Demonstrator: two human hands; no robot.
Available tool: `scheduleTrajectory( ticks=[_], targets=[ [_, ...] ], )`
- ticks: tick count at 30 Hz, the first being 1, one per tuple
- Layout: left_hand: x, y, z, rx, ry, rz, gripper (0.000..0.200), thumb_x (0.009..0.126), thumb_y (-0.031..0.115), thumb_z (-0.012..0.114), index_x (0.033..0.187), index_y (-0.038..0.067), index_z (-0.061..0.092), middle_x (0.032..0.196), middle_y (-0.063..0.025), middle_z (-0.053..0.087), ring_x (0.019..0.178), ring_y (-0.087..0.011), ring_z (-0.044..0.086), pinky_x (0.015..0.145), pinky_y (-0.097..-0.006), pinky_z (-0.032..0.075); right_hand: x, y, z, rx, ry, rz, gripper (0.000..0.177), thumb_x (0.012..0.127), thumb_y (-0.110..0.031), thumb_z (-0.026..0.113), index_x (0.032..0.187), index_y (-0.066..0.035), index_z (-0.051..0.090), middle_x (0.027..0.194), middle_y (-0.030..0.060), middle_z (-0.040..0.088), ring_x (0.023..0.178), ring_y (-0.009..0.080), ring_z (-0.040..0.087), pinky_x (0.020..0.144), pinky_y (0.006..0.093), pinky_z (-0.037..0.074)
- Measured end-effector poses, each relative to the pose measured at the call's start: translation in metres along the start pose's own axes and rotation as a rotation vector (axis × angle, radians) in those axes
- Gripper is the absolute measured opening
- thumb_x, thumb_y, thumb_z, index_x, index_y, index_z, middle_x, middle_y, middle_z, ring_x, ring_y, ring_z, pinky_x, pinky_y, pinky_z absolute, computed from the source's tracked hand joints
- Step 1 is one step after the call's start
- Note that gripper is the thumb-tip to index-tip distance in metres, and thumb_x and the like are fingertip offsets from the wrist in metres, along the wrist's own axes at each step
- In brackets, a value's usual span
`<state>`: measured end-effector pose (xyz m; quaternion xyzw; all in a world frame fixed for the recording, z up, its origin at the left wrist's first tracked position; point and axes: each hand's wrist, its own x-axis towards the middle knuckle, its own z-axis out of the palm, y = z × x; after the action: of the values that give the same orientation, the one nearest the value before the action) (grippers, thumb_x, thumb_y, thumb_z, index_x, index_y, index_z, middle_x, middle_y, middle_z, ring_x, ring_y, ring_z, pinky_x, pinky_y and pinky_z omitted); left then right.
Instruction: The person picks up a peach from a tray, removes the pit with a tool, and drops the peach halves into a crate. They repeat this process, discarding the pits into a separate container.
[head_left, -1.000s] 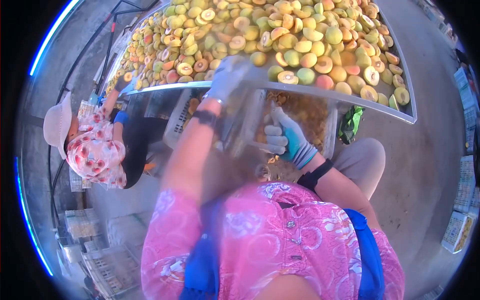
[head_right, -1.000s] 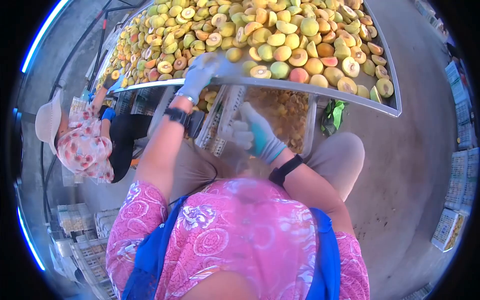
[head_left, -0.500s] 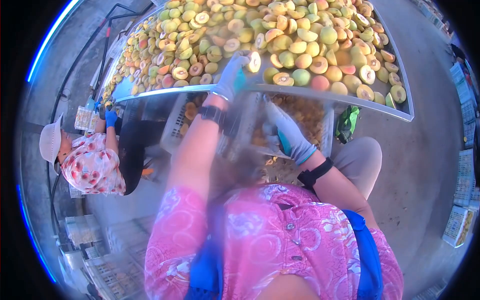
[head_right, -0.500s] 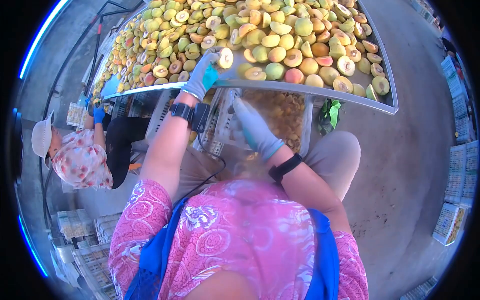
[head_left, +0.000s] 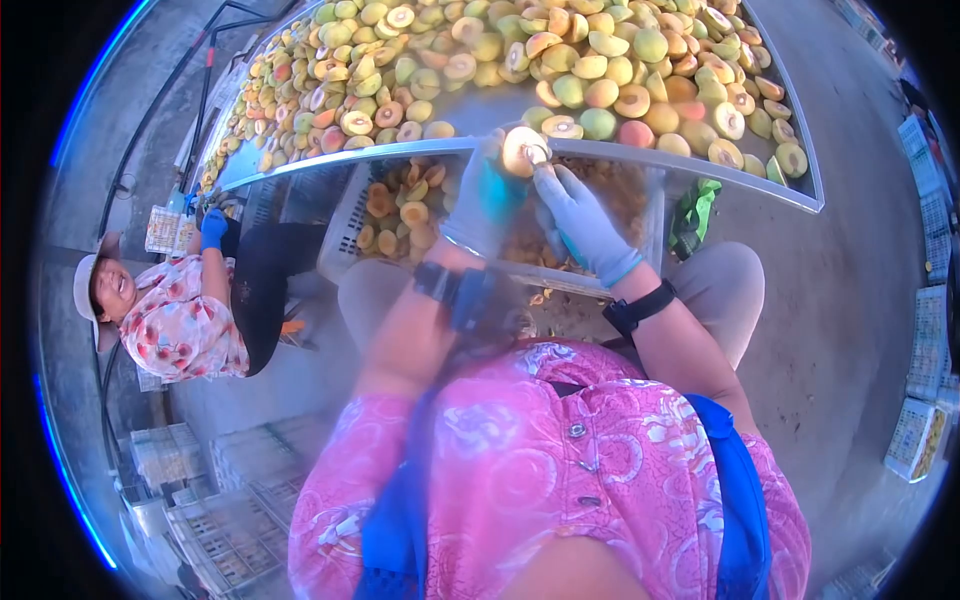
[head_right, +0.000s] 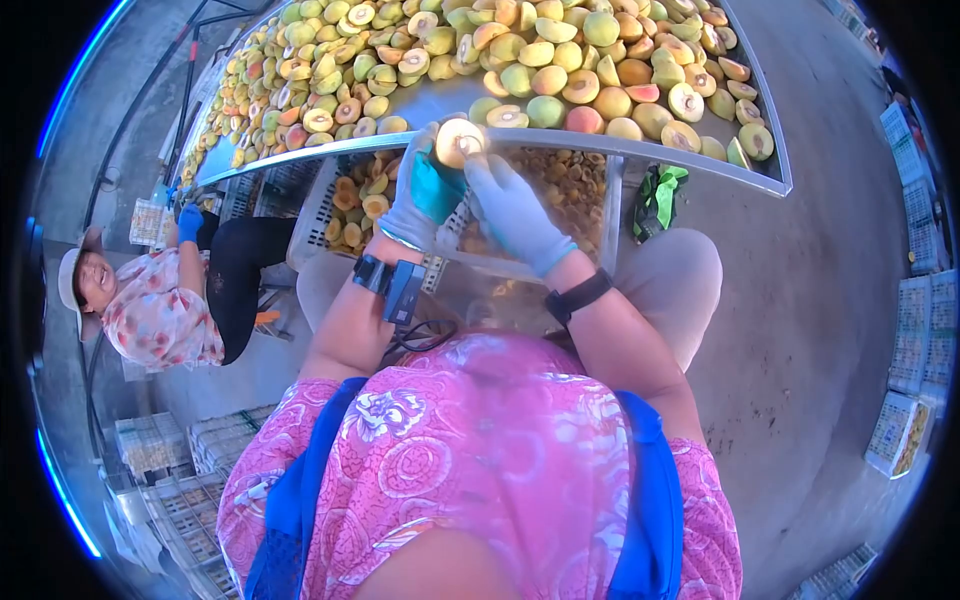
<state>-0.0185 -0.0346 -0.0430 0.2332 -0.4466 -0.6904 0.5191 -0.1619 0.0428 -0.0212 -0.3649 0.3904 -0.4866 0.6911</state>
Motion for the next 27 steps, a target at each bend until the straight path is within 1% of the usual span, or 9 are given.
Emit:
scheduleTrajectory(
  ticks=[2, 5, 8, 10, 13, 15, 17, 23, 27],
  targets=[
    [-0.003, -0.001, 0.004, -0.152, 0.116, -0.153, 0.038, 0.102, 0.029, 0.04, 0.12, -0.001, 0.055, 0.11, -0.015, 0.064, 0.102, -0.0237, 0.062, 0.092, -0.0358, 0.05, -0.001, 0.001, 0.0, -0.028, 0.014, -0.026, 0.028, 0.099, -0.037, 0.05, 0.104, -0.011, 0.055, 0.069, -0.0057, 0.046, 0.054, 0.004, 0.039, 0.043, 0.0209, 0.03],
    [-0.004, -0.003, 0.012, -0.194, 0.14, -0.159, 0.041, 0.101, 0.033, 0.04, 0.118, 0.0, 0.056, 0.109, -0.0143, 0.064, 0.1, -0.0245, 0.061, 0.092, -0.0376, 0.049, -0.002, 0.001, -0.002, -0.054, 0.018, -0.002, 0.03, 0.099, -0.037, 0.05, 0.108, -0.009, 0.056, 0.068, -0.0055, 0.046, 0.053, 0.0041, 0.039, 0.043, 0.0208, 0.03],
    [-0.008, -0.001, 0.021, -0.138, 0.228, -0.142, 0.039, 0.102, 0.033, 0.039, 0.116, 0.002, 0.056, 0.109, -0.0132, 0.063, 0.097, -0.0236, 0.061, 0.089, -0.0356, 0.05, 0.007, 0.015, -0.006, -0.13, 0.022, -0.035, 0.034, 0.1, -0.037, 0.048, 0.11, -0.006, 0.058, 0.074, -0.0021, 0.053, 0.061, 0.008, 0.048, 0.051, 0.0239, 0.04],
    [-0.017, 0.009, 0.042, -0.088, 0.251, -0.105, 0.038, 0.102, 0.034, 0.039, 0.115, 0.002, 0.057, 0.107, -0.0126, 0.064, 0.096, -0.0233, 0.061, 0.088, -0.0348, 0.05, 0.01, 0.027, -0.005, -0.262, 0.046, -0.361, 0.039, 0.101, -0.037, 0.047, 0.112, -0.002, 0.058, 0.088, 0.0037, 0.06, 0.077, 0.0127, 0.055, 0.068, 0.0283, 0.047],
    [-0.025, -0.001, 0.048, -0.051, 0.255, -0.024, 0.039, 0.102, 0.037, 0.039, 0.111, 0.003, 0.057, 0.105, -0.0118, 0.064, 0.095, -0.0229, 0.061, 0.087, -0.0343, 0.051, 0.001, 0.013, -0.004, -0.327, 0.035, -0.205, 0.042, 0.101, -0.037, 0.045, 0.116, 0.001, 0.057, 0.101, 0.0074, 0.061, 0.092, 0.0154, 0.055, 0.083, 0.0313, 0.046],
    [-0.017, -0.002, 0.053, -0.057, 0.211, 0.036, 0.04, 0.102, 0.038, 0.039, 0.109, 0.003, 0.057, 0.103, -0.0115, 0.064, 0.095, -0.0228, 0.062, 0.086, -0.0347, 0.051, 0.004, 0.021, -0.005, -0.264, 0.013, -0.22, 0.044, 0.102, -0.037, 0.045, 0.118, 0.002, 0.057, 0.102, 0.0073, 0.061, 0.092, 0.015, 0.054, 0.083, 0.0308, 0.046],
    [-0.018, -0.004, 0.057, -0.074, 0.385, 0.043, 0.044, 0.102, 0.042, 0.038, 0.106, 0.003, 0.058, 0.099, -0.0118, 0.065, 0.09, -0.0241, 0.063, 0.083, -0.0368, 0.053, 0.004, 0.021, -0.005, -0.204, -0.014, -0.238, 0.045, 0.102, -0.037, 0.044, 0.119, 0.003, 0.056, 0.103, 0.0073, 0.061, 0.092, 0.0147, 0.054, 0.083, 0.0304, 0.046],
    [-0.015, 0.007, 0.042, -0.127, 0.304, -0.219, 0.045, 0.101, 0.047, 0.038, 0.103, 0.006, 0.056, 0.094, -0.0115, 0.063, 0.084, -0.0229, 0.061, 0.079, -0.0363, 0.053, -0.002, 0.018, -0.004, -0.211, -0.043, -0.143, 0.046, 0.102, -0.038, 0.045, 0.12, 0.002, 0.055, 0.101, 0.0072, 0.06, 0.091, 0.0138, 0.054, 0.082, 0.0301, 0.046],
    [-0.015, 0.006, 0.048, -0.088, 0.245, -0.121, 0.046, 0.1, 0.049, 0.039, 0.103, 0.006, 0.057, 0.093, -0.012, 0.063, 0.086, -0.0247, 0.062, 0.08, -0.0376, 0.053, 0.0, 0.024, -0.003, -0.219, -0.006, -0.2, 0.044, 0.102, -0.037, 0.045, 0.121, 0.002, 0.055, 0.102, 0.0073, 0.061, 0.093, 0.0137, 0.053, 0.084, 0.0297, 0.046]
  ],
)
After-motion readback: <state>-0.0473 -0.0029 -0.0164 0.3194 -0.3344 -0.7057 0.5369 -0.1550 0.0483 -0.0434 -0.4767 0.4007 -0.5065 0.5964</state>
